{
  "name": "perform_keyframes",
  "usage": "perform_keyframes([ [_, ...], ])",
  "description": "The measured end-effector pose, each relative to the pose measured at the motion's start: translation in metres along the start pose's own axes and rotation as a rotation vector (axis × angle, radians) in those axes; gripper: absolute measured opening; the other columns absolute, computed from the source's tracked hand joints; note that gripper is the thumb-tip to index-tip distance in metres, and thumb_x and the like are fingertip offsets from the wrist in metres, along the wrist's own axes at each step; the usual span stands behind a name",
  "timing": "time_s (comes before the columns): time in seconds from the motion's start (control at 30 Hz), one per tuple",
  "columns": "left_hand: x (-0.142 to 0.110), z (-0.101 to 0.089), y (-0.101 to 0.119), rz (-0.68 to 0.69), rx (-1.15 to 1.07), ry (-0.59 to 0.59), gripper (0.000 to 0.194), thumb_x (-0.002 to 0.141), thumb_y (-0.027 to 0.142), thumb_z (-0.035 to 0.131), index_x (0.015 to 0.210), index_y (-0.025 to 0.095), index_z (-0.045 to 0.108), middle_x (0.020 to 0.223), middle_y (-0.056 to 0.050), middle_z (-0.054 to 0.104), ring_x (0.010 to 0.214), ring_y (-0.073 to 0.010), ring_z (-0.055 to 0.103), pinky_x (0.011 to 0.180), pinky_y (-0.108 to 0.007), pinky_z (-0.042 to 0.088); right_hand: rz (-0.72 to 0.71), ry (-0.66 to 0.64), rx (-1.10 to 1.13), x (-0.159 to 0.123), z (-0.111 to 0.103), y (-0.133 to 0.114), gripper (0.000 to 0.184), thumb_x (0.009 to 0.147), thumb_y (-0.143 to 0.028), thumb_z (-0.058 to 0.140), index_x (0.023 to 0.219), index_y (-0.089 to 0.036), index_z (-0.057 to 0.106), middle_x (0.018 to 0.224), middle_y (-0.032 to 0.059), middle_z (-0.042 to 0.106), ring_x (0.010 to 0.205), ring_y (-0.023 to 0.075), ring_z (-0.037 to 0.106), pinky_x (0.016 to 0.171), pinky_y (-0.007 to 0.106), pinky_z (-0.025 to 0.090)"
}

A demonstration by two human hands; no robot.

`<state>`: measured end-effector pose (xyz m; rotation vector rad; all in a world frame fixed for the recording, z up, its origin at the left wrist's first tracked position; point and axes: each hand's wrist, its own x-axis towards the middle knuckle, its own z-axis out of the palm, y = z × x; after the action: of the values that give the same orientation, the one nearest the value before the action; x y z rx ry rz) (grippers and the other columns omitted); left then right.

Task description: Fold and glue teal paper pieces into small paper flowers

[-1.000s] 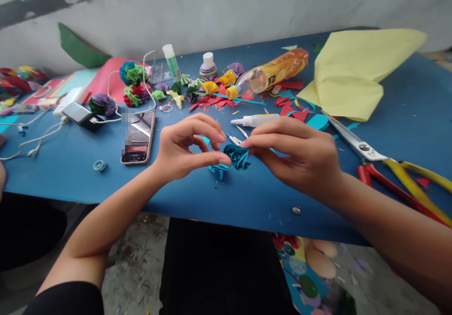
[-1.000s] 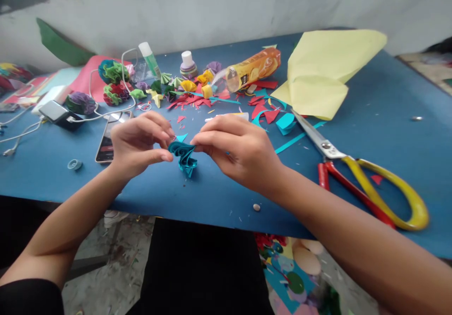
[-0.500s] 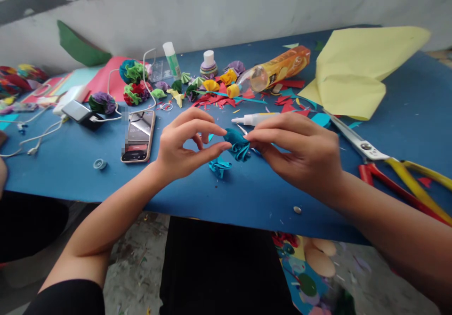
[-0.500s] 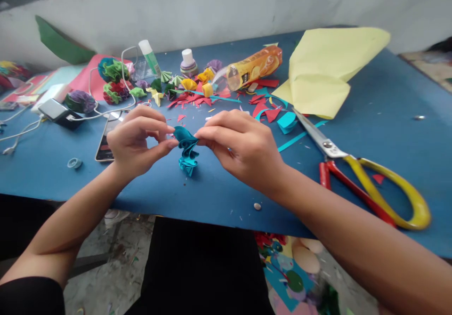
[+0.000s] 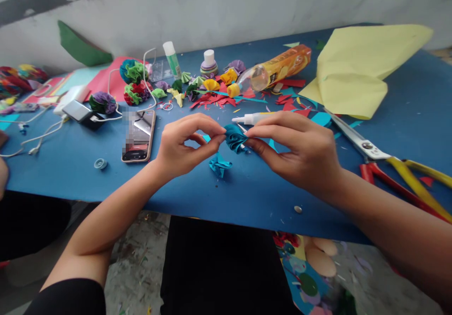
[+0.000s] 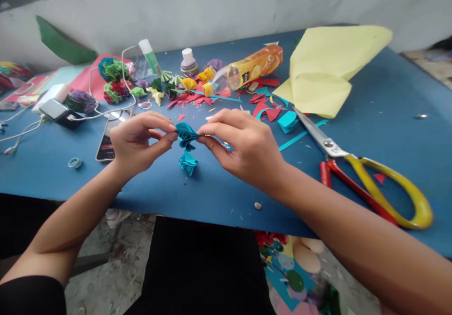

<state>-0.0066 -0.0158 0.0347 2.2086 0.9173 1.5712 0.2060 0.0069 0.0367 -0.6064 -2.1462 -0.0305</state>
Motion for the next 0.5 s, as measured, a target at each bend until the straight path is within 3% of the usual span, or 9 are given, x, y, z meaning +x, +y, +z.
perform_keyframes([
  [0.23,0.0016,-0.0007,-0.0002,0.124,0.093,-0.038,0.013,0.078,0.004,0.061,0.082,0.015,0.067,0.087,-0.004,0.074,0.074,-0.0071,0.067,0.052,-0.009,0.052,0.037,-0.029,0.006,-0.0004,0.0006,-0.0015,0.008,0.087,-0.021,0.062,0.091,-0.026,0.065,0.092,0.0044,0.072,0.09,0.0213,0.069,0.075,0.036,0.058],
  [0.33,0.001,-0.0005,-0.0003,0.089,0.047,-0.039,0.012,0.078,0.005,0.064,0.084,0.015,0.068,0.087,-0.004,0.073,0.074,-0.0076,0.068,0.053,-0.01,0.054,0.031,-0.019,-0.002,-0.0006,0.0011,-0.0012,0.007,0.087,-0.02,0.062,0.09,-0.025,0.065,0.091,0.0056,0.072,0.088,0.021,0.069,0.074,0.036,0.058],
  [0.5,0.0013,0.0005,-0.0013,0.018,-0.026,-0.036,0.014,0.074,0.021,0.078,0.082,0.015,0.069,0.08,-0.003,0.072,0.069,-0.0085,0.067,0.051,-0.012,0.055,0.019,-0.043,0.008,-0.0017,0.0022,-0.0002,0.009,0.087,-0.02,0.06,0.092,-0.026,0.065,0.091,0.0044,0.072,0.086,0.0205,0.069,0.071,0.035,0.057],
])
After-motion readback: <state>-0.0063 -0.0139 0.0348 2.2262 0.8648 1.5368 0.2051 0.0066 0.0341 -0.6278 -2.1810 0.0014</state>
